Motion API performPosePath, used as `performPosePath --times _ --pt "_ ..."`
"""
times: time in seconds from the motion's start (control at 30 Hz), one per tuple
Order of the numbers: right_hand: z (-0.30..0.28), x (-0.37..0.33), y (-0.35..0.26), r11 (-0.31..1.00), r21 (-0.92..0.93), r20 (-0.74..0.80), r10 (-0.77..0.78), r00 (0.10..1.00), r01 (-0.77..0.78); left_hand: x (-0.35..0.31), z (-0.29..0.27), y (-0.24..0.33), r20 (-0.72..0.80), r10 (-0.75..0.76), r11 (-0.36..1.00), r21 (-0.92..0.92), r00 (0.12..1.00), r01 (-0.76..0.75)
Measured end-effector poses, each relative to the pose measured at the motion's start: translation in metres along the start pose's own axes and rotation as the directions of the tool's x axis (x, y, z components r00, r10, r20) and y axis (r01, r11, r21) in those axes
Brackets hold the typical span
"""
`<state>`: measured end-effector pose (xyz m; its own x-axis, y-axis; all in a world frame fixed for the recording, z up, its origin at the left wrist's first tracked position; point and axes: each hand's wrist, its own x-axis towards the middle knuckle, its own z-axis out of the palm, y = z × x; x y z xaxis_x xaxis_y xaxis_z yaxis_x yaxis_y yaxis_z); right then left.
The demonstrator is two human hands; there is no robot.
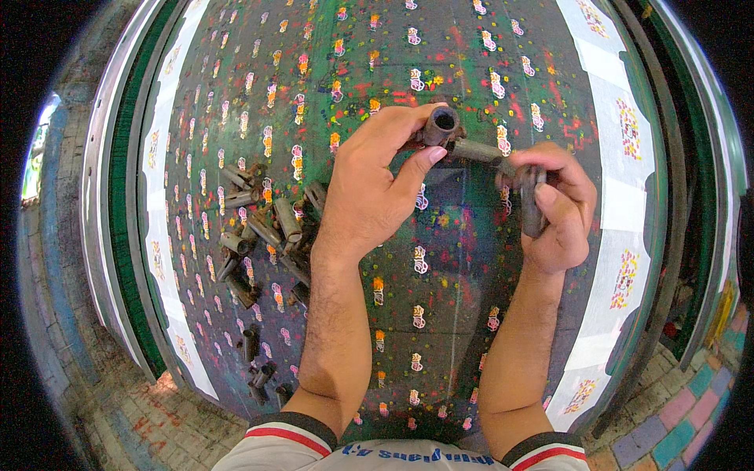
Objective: The person assembles small metal components by hand on a patterned work surface, repeatedly joining and separating pieces. The person then moves to a green counter and places a yellow tray containing small items onto the surface, adjusting its position.
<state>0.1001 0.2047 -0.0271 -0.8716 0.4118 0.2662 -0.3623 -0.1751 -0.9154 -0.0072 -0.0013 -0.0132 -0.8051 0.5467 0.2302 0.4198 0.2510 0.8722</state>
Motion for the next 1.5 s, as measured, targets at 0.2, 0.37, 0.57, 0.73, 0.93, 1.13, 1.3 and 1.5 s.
performPosePath --times 0.2,0.37,0.57,0.73,0.93,1.13,1.3,1.5 --pt "0.015 0.001 0.003 0.913 -0.408 0.091 0.039 0.995 0.002 0.0 0.0 0.002 -0.004 0.005 1.0 0.018 1.0 -0.005" --pt "0.018 0.008 0.007 0.636 -0.766 -0.008 -0.15 0.989 0.091 -0.001 -0.001 0.005 0.003 -0.012 1.0 0.002 1.0 0.012" --pt "0.012 0.002 0.024 0.454 -0.879 0.117 -0.088 0.989 0.145 -0.001 0.002 0.005 0.002 -0.073 0.997 -0.014 0.997 0.073" --pt "0.012 0.004 0.022 0.573 -0.818 -0.012 -0.113 0.994 0.055 -0.002 0.001 0.005 -0.023 -0.062 0.998 -0.025 0.998 0.062" --pt "0.016 0.004 0.018 0.474 -0.876 0.027 -0.14 0.99 0.091 -0.002 0.0 0.005 -0.072 -0.036 0.999 -0.009 0.997 0.036" --pt "0.017 0.002 0.019 0.435 -0.893 0.024 -0.202 0.979 0.112 -0.002 0.0 0.003 -0.055 -0.073 0.997 -0.018 0.996 0.072" --pt "0.018 0.003 0.021 0.388 -0.906 0.082 -0.229 0.97 0.168 -0.003 -0.001 0.001 -0.02 -0.089 0.996 0.012 0.996 0.089" --pt "0.023 0.004 0.023 0.44 -0.882 0.083 -0.205 0.975 0.168 -0.003 0.004 -0.001 -0.072 -0.079 0.995 -0.064 0.994 0.074"
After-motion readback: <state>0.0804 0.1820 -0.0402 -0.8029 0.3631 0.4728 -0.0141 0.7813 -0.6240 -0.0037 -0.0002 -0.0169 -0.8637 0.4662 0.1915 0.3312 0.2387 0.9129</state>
